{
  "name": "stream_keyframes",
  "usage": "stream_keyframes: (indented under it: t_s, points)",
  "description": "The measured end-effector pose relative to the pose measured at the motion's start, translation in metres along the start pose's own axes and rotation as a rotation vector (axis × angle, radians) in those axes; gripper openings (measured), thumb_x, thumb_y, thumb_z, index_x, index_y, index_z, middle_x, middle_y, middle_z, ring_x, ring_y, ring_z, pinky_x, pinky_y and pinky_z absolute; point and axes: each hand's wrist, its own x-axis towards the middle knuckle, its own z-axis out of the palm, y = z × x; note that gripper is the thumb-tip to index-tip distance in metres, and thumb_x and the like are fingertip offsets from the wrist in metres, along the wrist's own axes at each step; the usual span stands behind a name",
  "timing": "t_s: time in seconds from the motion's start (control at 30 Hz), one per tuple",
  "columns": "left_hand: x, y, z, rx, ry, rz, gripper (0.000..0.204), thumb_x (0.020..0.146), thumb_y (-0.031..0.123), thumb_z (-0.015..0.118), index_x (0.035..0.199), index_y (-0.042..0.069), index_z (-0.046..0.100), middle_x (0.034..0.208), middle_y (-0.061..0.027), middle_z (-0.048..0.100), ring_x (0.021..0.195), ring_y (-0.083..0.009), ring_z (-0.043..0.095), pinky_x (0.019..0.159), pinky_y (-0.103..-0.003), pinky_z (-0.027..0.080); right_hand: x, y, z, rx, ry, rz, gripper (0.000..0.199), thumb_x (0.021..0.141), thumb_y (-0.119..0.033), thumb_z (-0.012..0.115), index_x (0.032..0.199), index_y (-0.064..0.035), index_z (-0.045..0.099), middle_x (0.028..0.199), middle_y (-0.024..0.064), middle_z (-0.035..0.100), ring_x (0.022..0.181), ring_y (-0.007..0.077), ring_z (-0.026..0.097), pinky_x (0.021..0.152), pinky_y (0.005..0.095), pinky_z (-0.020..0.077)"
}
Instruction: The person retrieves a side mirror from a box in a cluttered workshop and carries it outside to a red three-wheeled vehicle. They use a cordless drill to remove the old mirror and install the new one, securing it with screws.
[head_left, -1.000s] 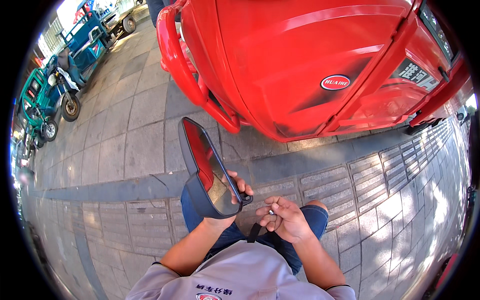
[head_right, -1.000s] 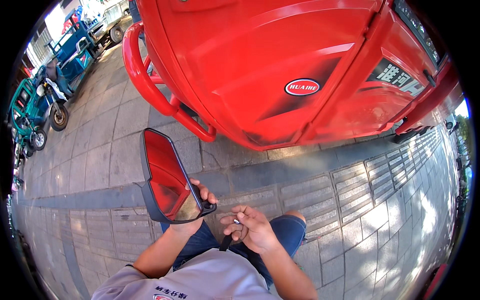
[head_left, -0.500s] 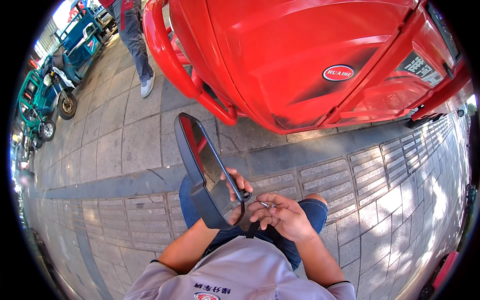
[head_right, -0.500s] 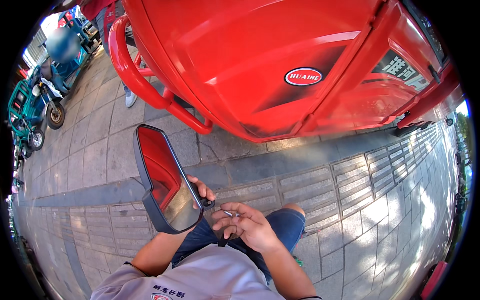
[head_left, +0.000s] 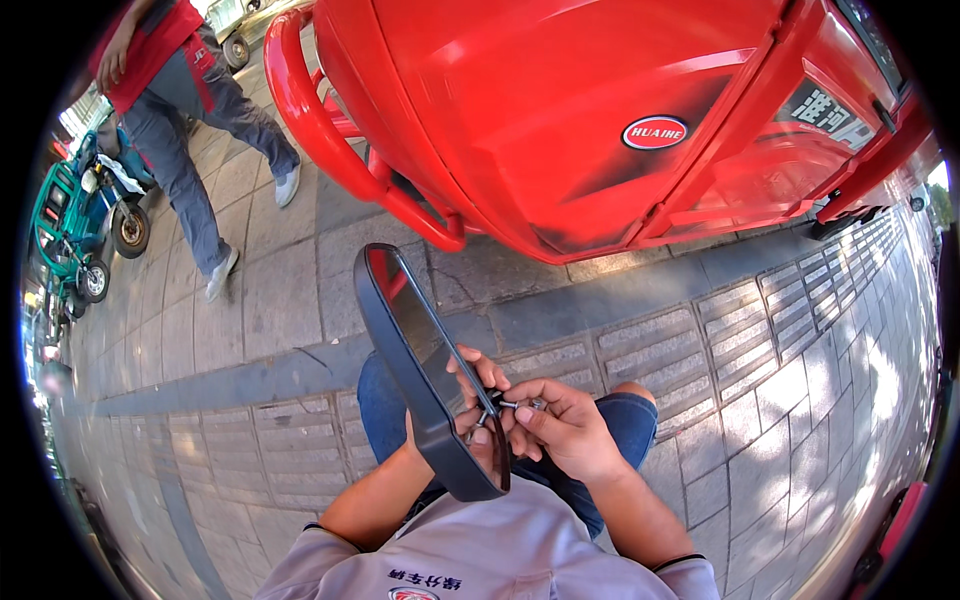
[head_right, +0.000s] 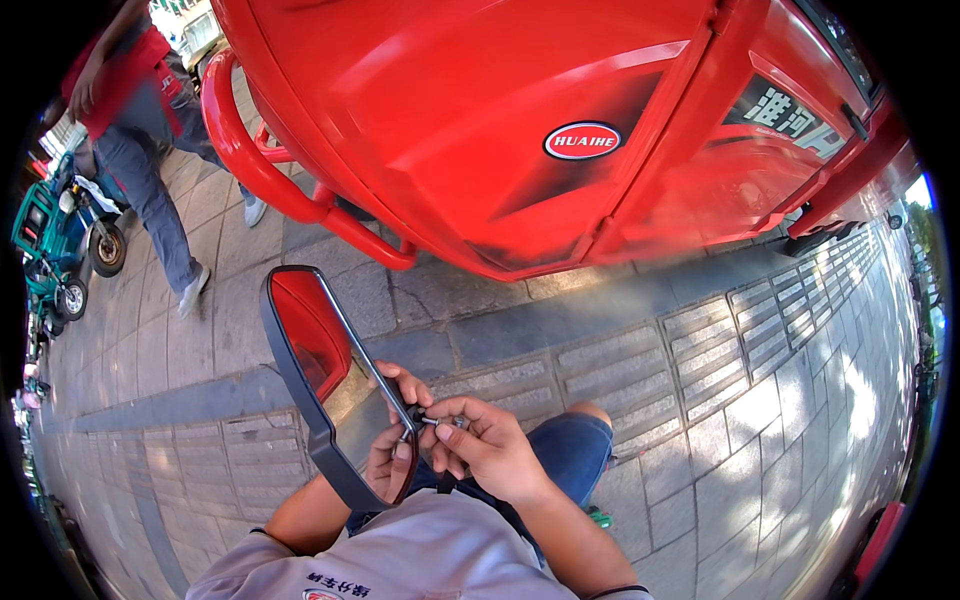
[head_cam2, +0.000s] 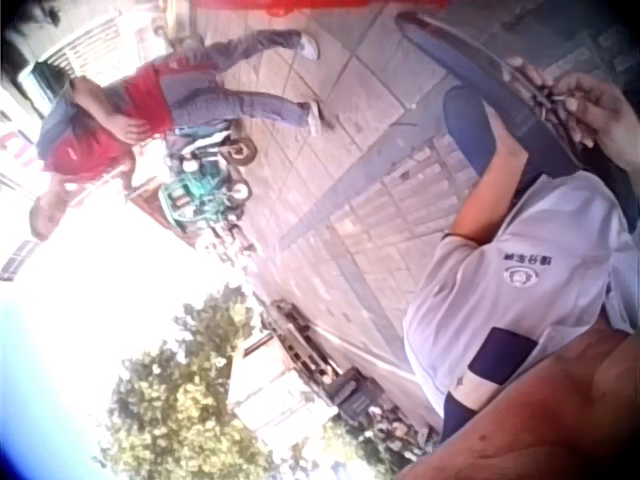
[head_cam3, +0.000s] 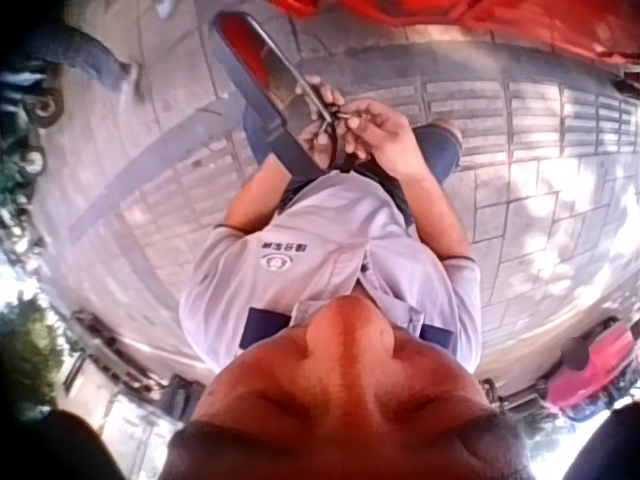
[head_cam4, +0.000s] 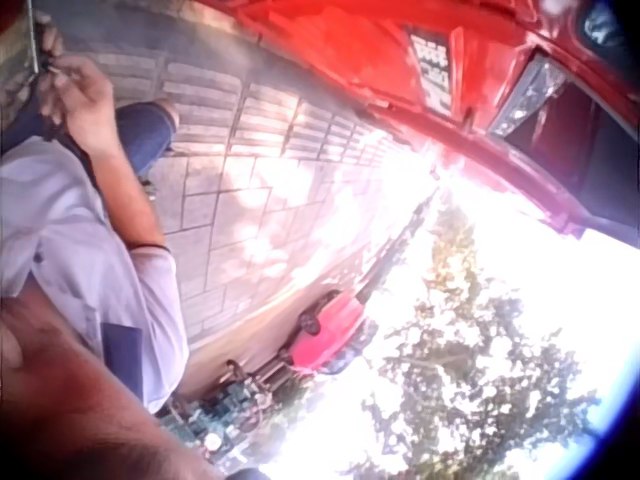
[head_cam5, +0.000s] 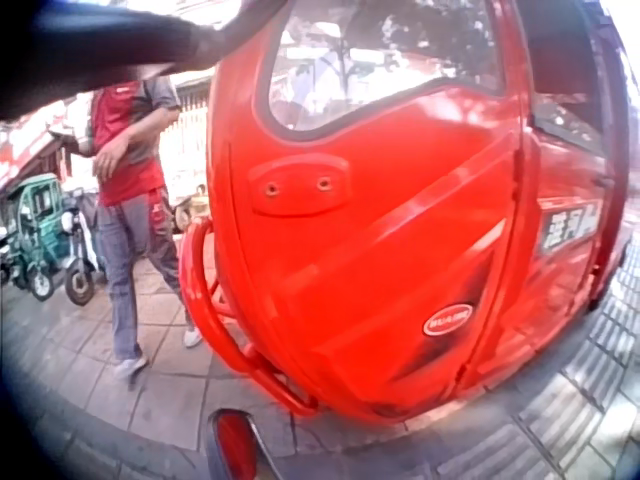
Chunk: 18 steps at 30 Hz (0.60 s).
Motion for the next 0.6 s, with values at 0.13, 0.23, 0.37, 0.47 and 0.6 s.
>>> stream_keyframes:
  t_s: [0.13,0.23,0.37,0.47,0.6]
  points:
    - [-0.006,-0.016,-0.012,-0.101,-0.006,0.012,0.054,0.081,-0.004,0.072,0.128,0.008,0.048,0.112,-0.0117,0.055,0.114,-0.0286,0.055,0.101,-0.042,0.045,0.001,0.001,0.009,-0.073,0.057,-0.021,0.017,0.103,-0.002,0.056,0.119,0.0045,0.059,0.091,0.0069,0.064,0.07,0.0096,0.057,0.059,0.0219,0.0438]
    - [0.001,-0.008,-0.01,-0.223,-0.051,-0.049,0.052,0.081,-0.006,0.069,0.126,0.007,0.048,0.111,-0.0122,0.054,0.114,-0.0288,0.054,0.1,-0.041,0.046,0.001,0.005,0.008,-0.121,0.084,-0.05,0.017,0.102,-0.001,0.056,0.118,0.004,0.059,0.092,0.0051,0.065,0.073,0.0078,0.057,0.061,0.0205,0.0437]
    - [-0.028,-0.03,-0.015,-0.068,0.155,-0.08,0.048,0.083,-0.005,0.066,0.125,0.006,0.047,0.11,-0.0123,0.053,0.113,-0.0266,0.052,0.1,-0.037,0.046,0.006,0.018,0.013,-0.261,0.18,-0.16,0.018,0.098,0.002,0.059,0.116,0.0041,0.06,0.095,0.0035,0.066,0.077,0.0055,0.057,0.065,0.0206,0.0446]
    - [-0.03,-0.024,-0.004,0.077,0.128,-0.018,0.047,0.083,-0.005,0.063,0.126,0.006,0.046,0.109,-0.0121,0.053,0.113,-0.025,0.051,0.1,-0.035,0.045,0.005,0.023,0.011,-0.35,0.214,-0.171,0.017,0.095,0.002,0.063,0.112,0.004,0.063,0.095,0.003,0.067,0.079,0.0051,0.057,0.068,0.0209,0.0454]
    - [-0.011,-0.013,0.006,0.231,-0.008,0.123,0.048,0.083,-0.008,0.061,0.126,0.006,0.046,0.109,-0.0113,0.053,0.112,-0.0241,0.052,0.1,-0.035,0.045,0.003,0.02,0.007,-0.322,0.237,-0.157,0.014,0.092,0.001,0.068,0.106,0.0038,0.067,0.093,0.0025,0.068,0.081,0.0056,0.058,0.07,0.0214,0.0458]
